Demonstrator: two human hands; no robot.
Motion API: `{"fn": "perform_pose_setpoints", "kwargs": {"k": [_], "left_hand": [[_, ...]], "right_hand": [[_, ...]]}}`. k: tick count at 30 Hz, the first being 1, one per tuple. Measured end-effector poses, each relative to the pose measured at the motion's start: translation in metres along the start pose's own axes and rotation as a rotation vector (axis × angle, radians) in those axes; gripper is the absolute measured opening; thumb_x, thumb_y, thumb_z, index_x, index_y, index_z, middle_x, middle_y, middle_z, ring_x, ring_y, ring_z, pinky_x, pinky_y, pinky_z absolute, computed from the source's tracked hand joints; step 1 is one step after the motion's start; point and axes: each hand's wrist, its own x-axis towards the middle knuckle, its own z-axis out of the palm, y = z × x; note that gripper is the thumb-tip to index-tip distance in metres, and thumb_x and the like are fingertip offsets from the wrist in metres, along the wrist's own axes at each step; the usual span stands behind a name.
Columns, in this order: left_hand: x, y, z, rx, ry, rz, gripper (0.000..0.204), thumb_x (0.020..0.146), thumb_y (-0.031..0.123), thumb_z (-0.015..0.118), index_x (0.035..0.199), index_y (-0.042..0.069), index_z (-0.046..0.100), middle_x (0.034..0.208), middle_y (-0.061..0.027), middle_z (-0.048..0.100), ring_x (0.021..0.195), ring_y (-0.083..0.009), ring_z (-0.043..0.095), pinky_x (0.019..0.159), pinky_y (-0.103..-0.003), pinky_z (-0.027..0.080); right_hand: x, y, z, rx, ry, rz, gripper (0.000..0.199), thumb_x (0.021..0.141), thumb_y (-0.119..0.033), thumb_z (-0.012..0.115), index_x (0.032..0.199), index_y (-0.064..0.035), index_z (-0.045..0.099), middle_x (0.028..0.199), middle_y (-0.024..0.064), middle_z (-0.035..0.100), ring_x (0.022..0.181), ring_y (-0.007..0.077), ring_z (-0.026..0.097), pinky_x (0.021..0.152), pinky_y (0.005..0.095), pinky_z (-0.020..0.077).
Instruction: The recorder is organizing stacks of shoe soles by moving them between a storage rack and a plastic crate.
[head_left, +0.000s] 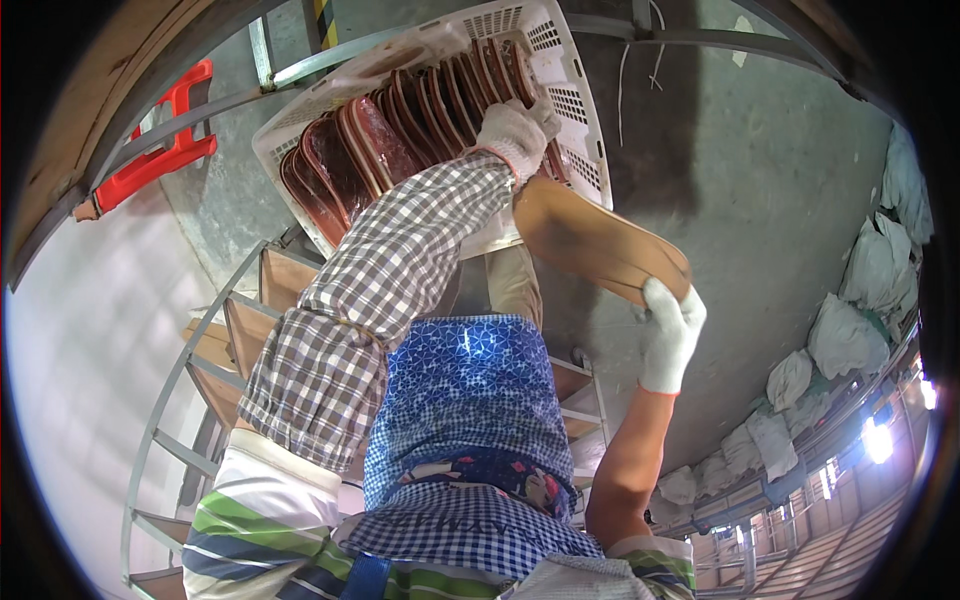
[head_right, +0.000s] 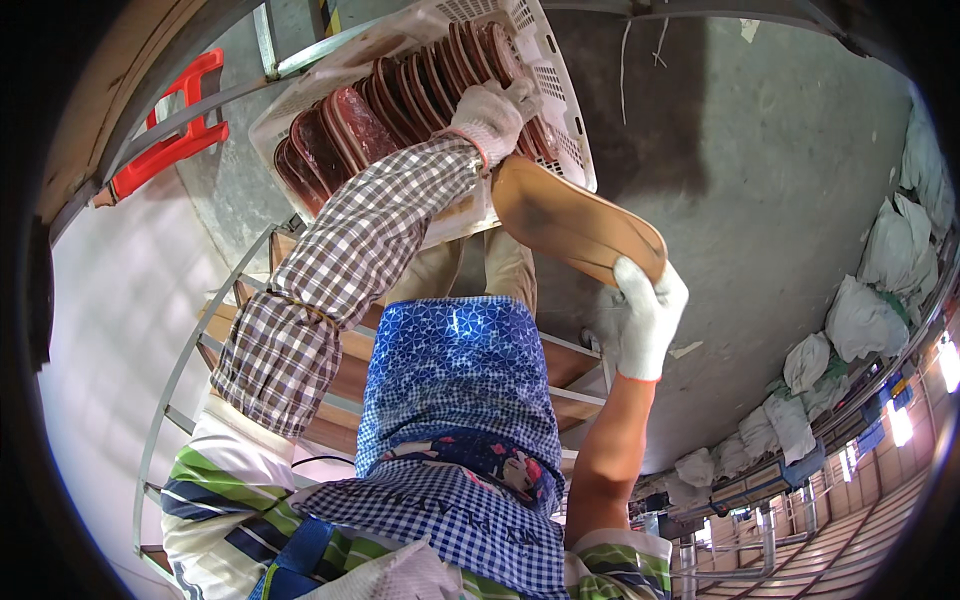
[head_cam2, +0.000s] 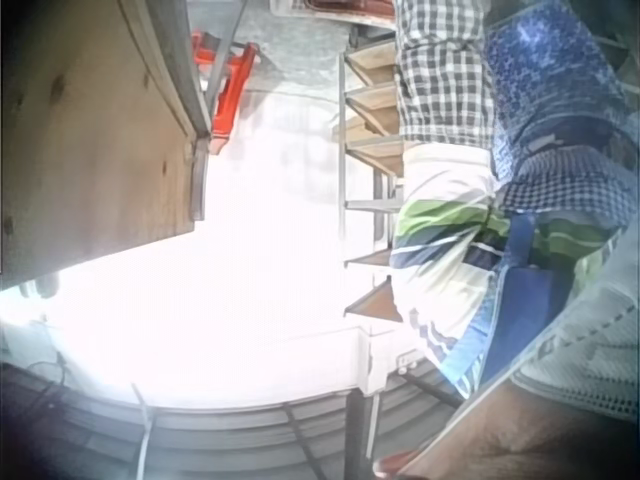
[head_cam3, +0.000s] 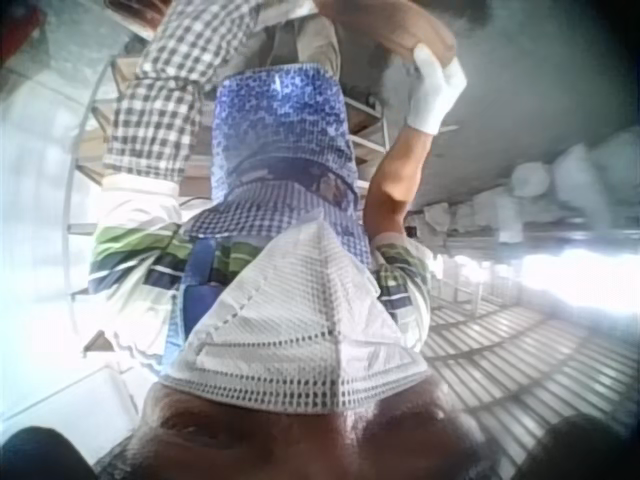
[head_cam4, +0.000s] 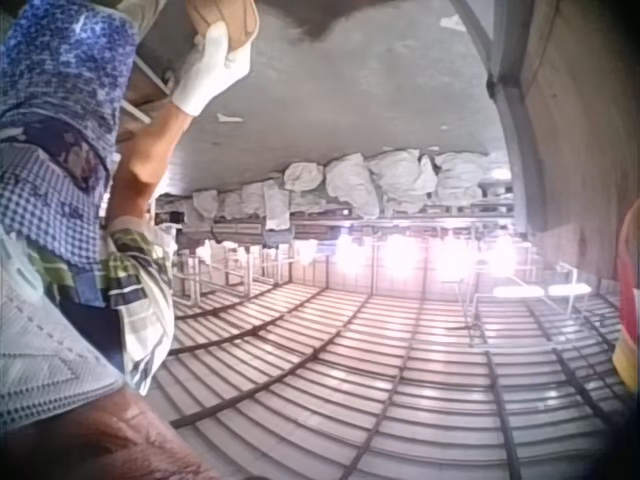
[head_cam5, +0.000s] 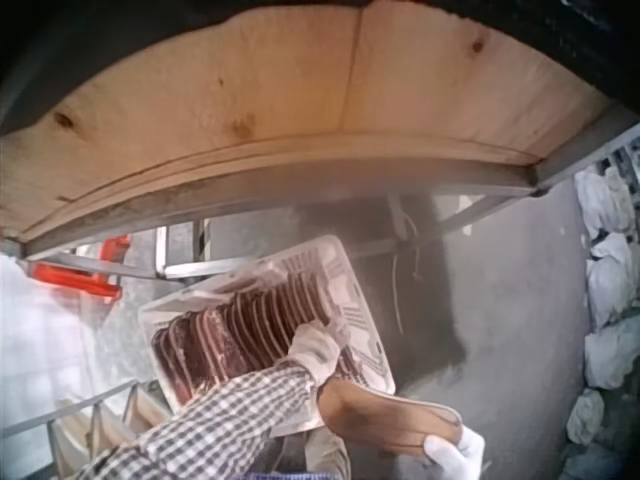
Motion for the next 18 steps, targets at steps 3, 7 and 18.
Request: {"fn": "perform_pose_setpoints", "kwargs": {"k": [3,7,18], "left_hand": [[0.000,0.003,-0.006,0.047,0.004,0.140,0.038,0.100,0.019,0.050,0.137,0.024,0.054,0.138,0.0011,0.056,0.118,-0.0247,0.063,0.087,-0.038,0.055],[-0.002,-0.001,-0.009,0.123,-0.223,0.004,0.044,0.100,0.021,0.047,0.144,0.021,0.052,0.151,-0.0009,0.050,0.117,-0.0246,0.060,0.088,-0.037,0.054],[0.002,0.007,-0.020,0.041,0.004,0.084,0.037,0.100,0.017,0.048,0.135,0.020,0.061,0.130,-0.0101,0.063,0.104,-0.0281,0.068,0.084,-0.041,0.058]], "right_hand": [[-0.006,0.007,-0.020,0.007,0.049,-0.146,0.026,0.091,-0.010,0.065,0.112,0.0039,0.071,0.091,0.0012,0.068,0.074,0.0078,0.056,0.067,0.0243,0.0418],[-0.006,0.007,-0.013,0.011,0.099,-0.263,0.030,0.091,-0.003,0.065,0.120,0.0054,0.069,0.100,0.0044,0.070,0.084,0.0112,0.063,0.078,0.0268,0.0491],[0.068,0.060,0.084,-0.791,0.117,-0.336,0.062,0.083,-0.019,0.080,0.139,-0.0052,0.058,0.123,0.0202,0.063,0.109,0.0370,0.063,0.093,0.0446,0.0529]]}}
